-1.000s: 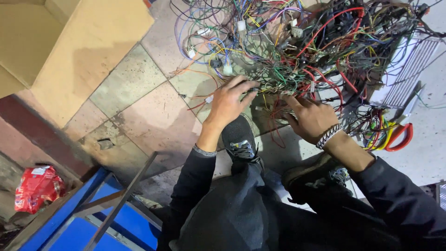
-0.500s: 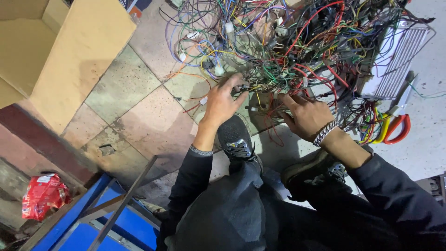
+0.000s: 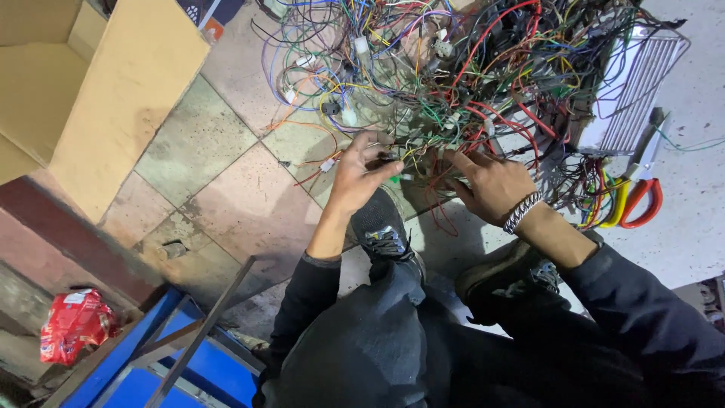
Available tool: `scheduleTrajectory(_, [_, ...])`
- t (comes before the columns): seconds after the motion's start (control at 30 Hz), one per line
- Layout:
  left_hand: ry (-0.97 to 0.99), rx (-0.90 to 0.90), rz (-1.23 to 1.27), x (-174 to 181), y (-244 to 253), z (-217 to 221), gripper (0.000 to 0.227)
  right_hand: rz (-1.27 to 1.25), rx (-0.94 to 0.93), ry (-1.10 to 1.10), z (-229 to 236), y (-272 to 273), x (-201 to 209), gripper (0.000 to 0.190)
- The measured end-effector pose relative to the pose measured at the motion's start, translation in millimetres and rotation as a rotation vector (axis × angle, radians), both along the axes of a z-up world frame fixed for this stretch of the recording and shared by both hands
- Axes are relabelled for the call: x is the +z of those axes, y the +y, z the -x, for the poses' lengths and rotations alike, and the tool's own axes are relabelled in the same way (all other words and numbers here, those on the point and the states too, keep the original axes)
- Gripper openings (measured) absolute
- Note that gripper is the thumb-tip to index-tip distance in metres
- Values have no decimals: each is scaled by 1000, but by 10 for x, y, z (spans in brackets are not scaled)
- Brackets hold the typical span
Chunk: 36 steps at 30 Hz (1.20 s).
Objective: The person sorts through a tangled pile of multicolored wires on the floor, using shears to cut individual wires and connectors. They occasionally place cut pieces into a cardboard box and continue trimming the bundle.
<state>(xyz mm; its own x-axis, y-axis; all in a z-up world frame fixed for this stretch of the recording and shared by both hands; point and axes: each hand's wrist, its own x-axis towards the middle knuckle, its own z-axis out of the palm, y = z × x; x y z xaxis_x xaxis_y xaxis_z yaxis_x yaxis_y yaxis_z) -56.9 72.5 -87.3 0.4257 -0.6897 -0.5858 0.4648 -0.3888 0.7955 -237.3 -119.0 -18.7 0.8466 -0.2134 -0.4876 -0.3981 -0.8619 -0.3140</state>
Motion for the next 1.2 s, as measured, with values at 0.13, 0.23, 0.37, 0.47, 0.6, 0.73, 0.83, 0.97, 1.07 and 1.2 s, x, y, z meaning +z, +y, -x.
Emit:
scheduleTrajectory(0.13, [204,61,-20,123,-41,-20,52,-85,-120,53,-17,-3,68,49])
scheduleTrajectory(0.23, [243,84,10,100,-48,-12,50,-219,-263,61,-17,22,68,44])
scheduleTrajectory(0.37, [287,120,68,-16,-36,36,45,-474,-548,8,-52,120,-20,40])
scheduleTrajectory(0.47, [309,138,87,59,-81,53,44,-782,-757,42,-170,98,115,32])
scheduleTrajectory(0.6, [301,143,72,118,-119,73,42,-1069,-939,6,-57,177,-24,35])
scheduleTrajectory(0.73, [306,131,75,107,-123,105,42,-1204,-1000,-110,-50,253,-117,31])
scheduleTrajectory(0.83, [295,119,68,104,-131,118,42,-1216,-1085,-165,-62,298,-151,32])
scheduleTrajectory(0.97, [281,98,63,131,-136,125,39,-1188,-1212,-194,-22,362,-264,30])
scheduleTrajectory(1.07, [289,89,60,143,-150,130,39,-1182,-1261,-218,-25,405,-305,33])
scheduleTrajectory(1.2, [283,69,68,81,-141,140,39,-1173,-1276,-233,-48,418,-303,29])
